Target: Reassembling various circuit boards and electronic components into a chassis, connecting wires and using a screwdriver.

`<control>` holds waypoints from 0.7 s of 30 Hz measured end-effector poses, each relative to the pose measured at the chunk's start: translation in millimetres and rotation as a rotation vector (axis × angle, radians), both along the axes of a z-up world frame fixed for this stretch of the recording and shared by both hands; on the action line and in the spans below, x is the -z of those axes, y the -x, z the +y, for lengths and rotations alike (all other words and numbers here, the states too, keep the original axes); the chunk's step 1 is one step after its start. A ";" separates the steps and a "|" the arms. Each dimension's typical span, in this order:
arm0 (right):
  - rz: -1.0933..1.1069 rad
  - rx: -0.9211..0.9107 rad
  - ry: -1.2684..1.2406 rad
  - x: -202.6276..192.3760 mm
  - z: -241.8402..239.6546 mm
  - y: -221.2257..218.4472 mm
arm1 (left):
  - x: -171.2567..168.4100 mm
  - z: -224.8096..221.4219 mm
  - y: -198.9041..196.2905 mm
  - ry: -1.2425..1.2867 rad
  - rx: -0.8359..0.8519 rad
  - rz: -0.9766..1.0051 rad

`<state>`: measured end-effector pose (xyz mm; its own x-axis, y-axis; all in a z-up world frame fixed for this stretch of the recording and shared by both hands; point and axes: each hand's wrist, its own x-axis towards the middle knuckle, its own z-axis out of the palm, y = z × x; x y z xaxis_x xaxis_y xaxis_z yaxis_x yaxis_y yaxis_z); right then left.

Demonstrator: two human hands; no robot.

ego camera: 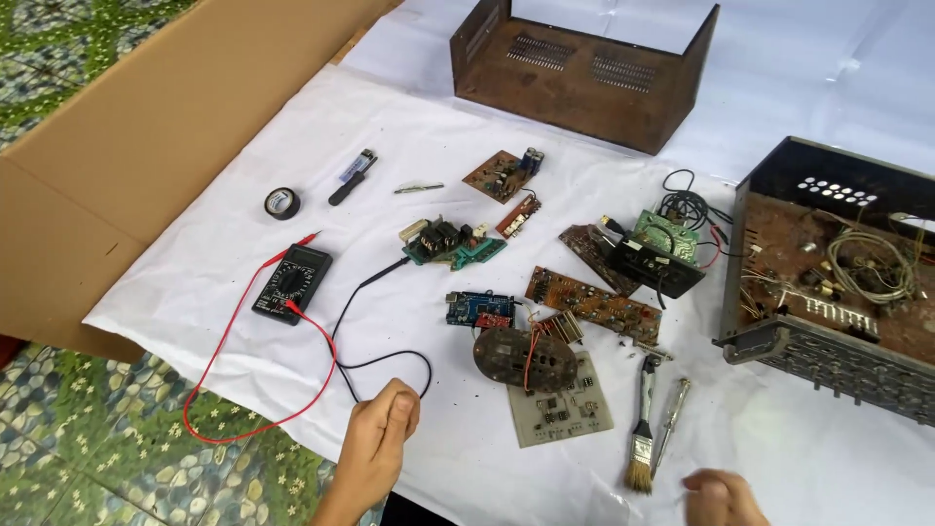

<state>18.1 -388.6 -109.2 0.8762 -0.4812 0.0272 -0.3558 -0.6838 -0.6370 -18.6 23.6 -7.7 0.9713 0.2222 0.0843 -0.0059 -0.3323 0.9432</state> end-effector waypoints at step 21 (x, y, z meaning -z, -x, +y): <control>0.102 -0.764 0.621 -134.1 78.5 -292.9 | -20.6 -34.8 -187.6 -0.306 0.398 -0.320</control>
